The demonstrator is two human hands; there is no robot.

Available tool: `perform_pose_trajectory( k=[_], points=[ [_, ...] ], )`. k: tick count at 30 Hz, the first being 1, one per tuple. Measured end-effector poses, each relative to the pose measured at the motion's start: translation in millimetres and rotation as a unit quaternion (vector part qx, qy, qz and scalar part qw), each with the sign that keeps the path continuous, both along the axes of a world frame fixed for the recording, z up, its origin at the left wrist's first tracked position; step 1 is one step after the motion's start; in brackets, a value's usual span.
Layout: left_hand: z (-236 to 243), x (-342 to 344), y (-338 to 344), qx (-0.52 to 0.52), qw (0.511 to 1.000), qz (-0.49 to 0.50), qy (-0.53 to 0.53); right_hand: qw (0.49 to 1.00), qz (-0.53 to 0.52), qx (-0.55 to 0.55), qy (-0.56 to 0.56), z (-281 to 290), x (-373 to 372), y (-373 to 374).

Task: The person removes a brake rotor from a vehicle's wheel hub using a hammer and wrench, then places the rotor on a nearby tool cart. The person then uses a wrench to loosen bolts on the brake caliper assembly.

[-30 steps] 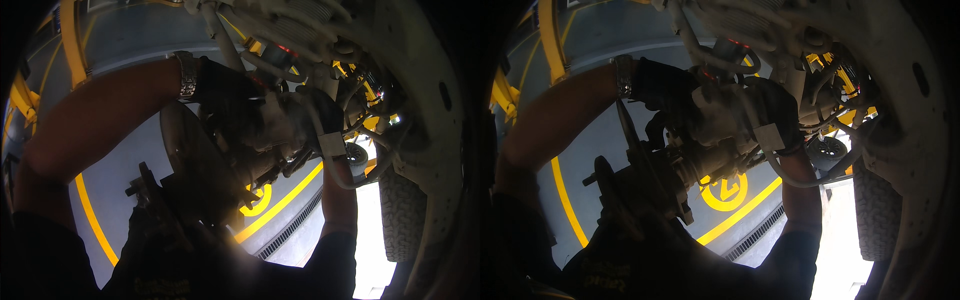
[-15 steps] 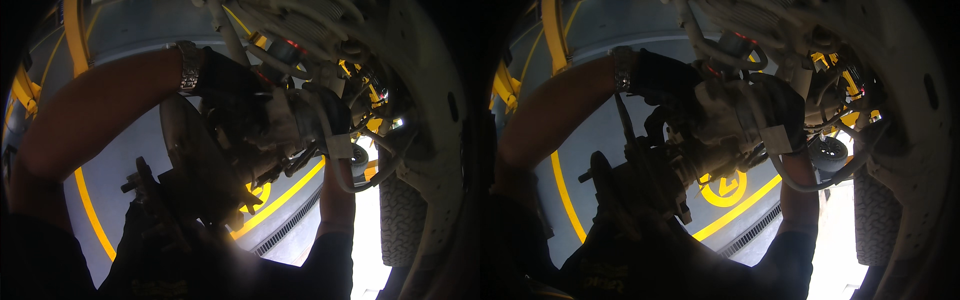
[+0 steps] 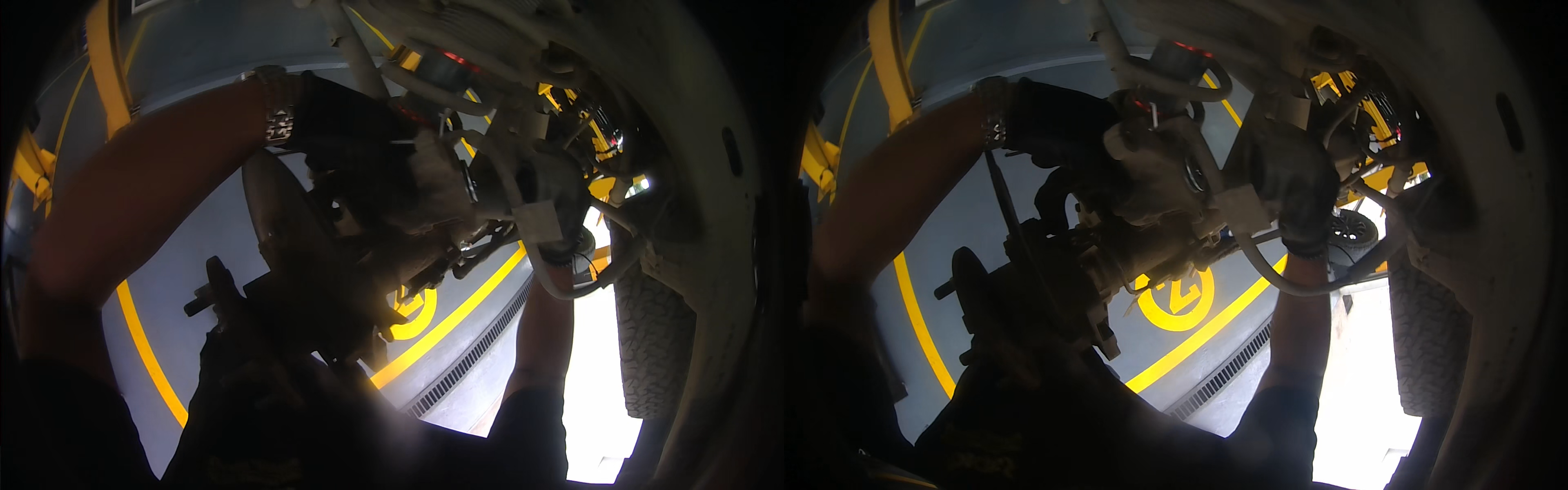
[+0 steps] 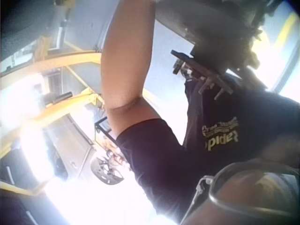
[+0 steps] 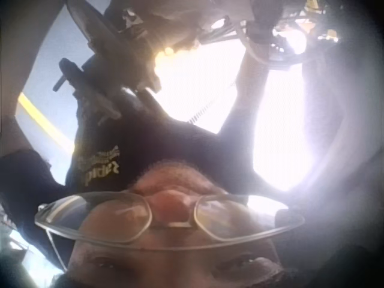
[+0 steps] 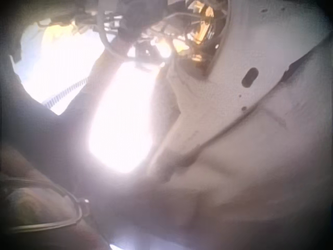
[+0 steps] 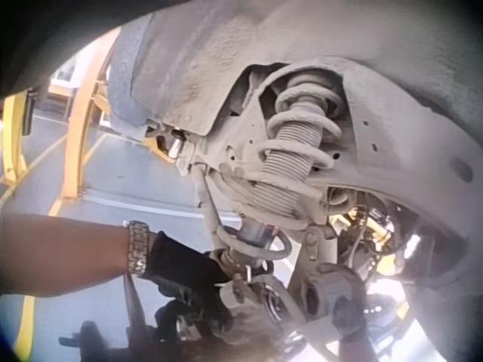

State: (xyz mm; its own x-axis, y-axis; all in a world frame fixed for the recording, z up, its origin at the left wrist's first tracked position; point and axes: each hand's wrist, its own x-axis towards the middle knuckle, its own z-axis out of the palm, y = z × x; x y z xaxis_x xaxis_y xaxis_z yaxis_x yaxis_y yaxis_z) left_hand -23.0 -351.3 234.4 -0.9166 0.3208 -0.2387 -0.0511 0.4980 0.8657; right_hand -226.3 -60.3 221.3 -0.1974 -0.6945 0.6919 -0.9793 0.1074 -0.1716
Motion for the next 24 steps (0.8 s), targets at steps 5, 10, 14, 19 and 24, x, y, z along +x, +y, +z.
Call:
perform_pose_trajectory(
  k=[5, 10, 14, 19, 24],
  points=[
    [-10.6, -5.4, -2.8, -0.043, 0.999, 0.007, 0.033, 0.988, 0.056, -0.066, -0.131, -19.4, 10.3, -15.8],
    [7.0, 19.2, 0.3, -0.072, 0.994, 0.080, -0.030, 0.967, -0.042, -0.064, 0.245, -18.3, 14.7, -35.9],
    [-1.7, 16.8, -6.4, 0.021, 0.997, 0.061, 0.039, 0.994, 0.016, -0.088, 0.056, -25.1, -11.9, -13.7],
    [-12.2, 30.2, -8.4, 0.096, 0.991, 0.089, 0.025, 0.936, -0.126, -0.016, 0.329, -17.6, -4.5, -5.6],
    [-15.4, 8.2, -16.4, 0.111, 0.987, 0.113, -0.024, 0.963, -0.260, -0.031, -0.060, -0.6, -2.5, 11.4]
  ],
)
